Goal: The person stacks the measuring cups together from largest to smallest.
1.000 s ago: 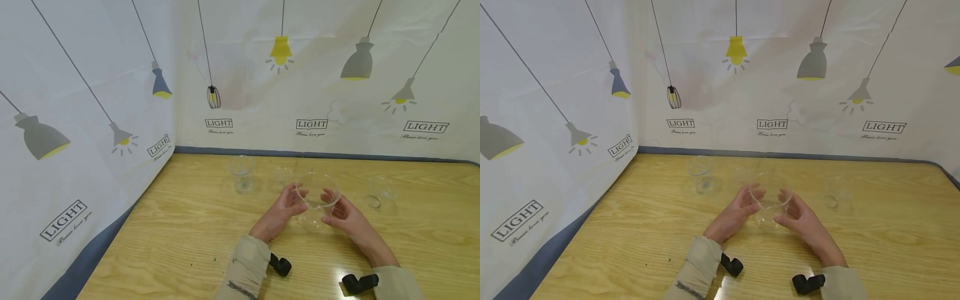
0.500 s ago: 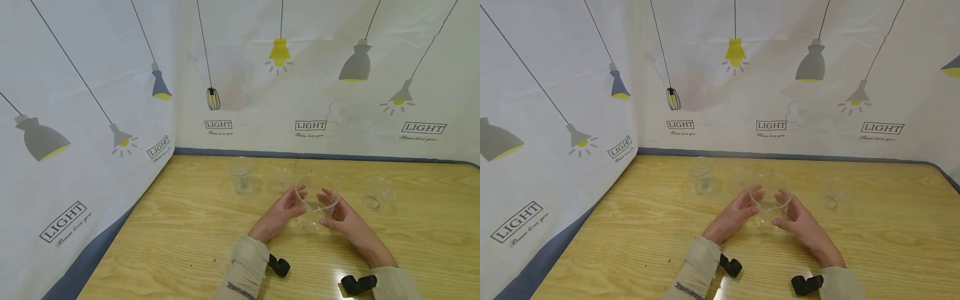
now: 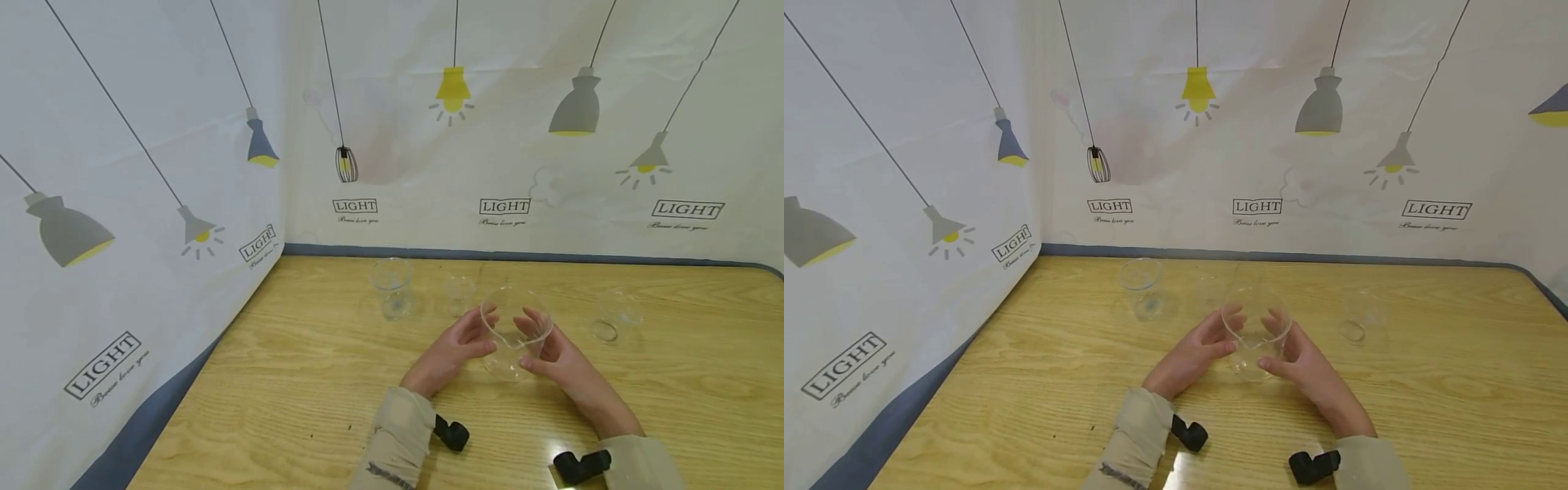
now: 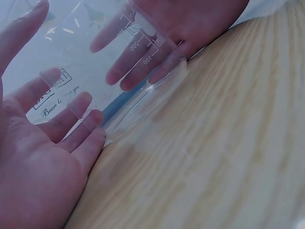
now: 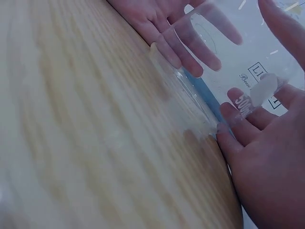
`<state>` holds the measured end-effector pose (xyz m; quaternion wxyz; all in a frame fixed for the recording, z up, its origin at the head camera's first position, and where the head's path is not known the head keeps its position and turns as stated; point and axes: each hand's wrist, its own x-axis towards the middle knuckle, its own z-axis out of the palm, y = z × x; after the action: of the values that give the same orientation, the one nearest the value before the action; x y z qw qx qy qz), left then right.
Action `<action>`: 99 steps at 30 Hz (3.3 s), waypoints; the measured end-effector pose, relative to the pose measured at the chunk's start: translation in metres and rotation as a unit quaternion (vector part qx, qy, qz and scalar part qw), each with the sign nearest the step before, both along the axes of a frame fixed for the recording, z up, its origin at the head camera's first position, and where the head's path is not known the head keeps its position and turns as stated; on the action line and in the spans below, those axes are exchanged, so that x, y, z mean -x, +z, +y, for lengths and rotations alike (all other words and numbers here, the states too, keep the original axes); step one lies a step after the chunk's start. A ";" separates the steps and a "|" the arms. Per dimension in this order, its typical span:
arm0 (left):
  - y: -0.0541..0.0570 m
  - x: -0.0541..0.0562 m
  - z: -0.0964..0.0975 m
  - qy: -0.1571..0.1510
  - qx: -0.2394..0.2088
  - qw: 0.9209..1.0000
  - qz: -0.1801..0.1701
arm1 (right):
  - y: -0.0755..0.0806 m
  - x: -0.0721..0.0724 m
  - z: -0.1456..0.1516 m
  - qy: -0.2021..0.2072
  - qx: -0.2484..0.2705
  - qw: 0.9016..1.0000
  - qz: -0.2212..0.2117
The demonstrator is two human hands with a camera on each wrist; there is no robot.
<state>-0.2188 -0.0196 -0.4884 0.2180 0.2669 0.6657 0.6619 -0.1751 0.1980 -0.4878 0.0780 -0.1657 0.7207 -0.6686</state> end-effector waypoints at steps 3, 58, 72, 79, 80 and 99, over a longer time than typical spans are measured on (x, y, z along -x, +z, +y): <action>-0.001 0.001 -0.001 -0.003 -0.006 1.000 -0.002 | 0.001 0.000 -0.001 0.005 0.008 1.000 0.003; 0.003 0.003 -0.020 -0.024 0.016 0.999 -0.014 | 0.005 -0.003 -0.010 0.062 0.002 0.998 0.015; 0.001 0.005 -0.026 -0.041 0.032 0.999 0.005 | 0.004 -0.003 -0.012 0.082 0.017 0.996 0.030; 0.005 0.005 -0.030 -0.044 0.037 0.998 0.007 | 0.005 -0.004 -0.015 0.085 0.014 0.996 0.006; 0.006 0.005 -0.030 -0.044 0.036 0.998 0.006 | 0.005 -0.004 -0.015 0.087 0.017 0.996 0.006; 0.005 0.004 -0.032 -0.056 0.036 0.998 -0.009 | 0.005 -0.004 -0.015 0.084 0.015 0.996 -0.009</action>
<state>-0.2227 -0.0513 -0.4835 0.2701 0.2900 0.6708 0.6269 -0.1710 0.1827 -0.4824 0.1379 -0.2207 0.6936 -0.6717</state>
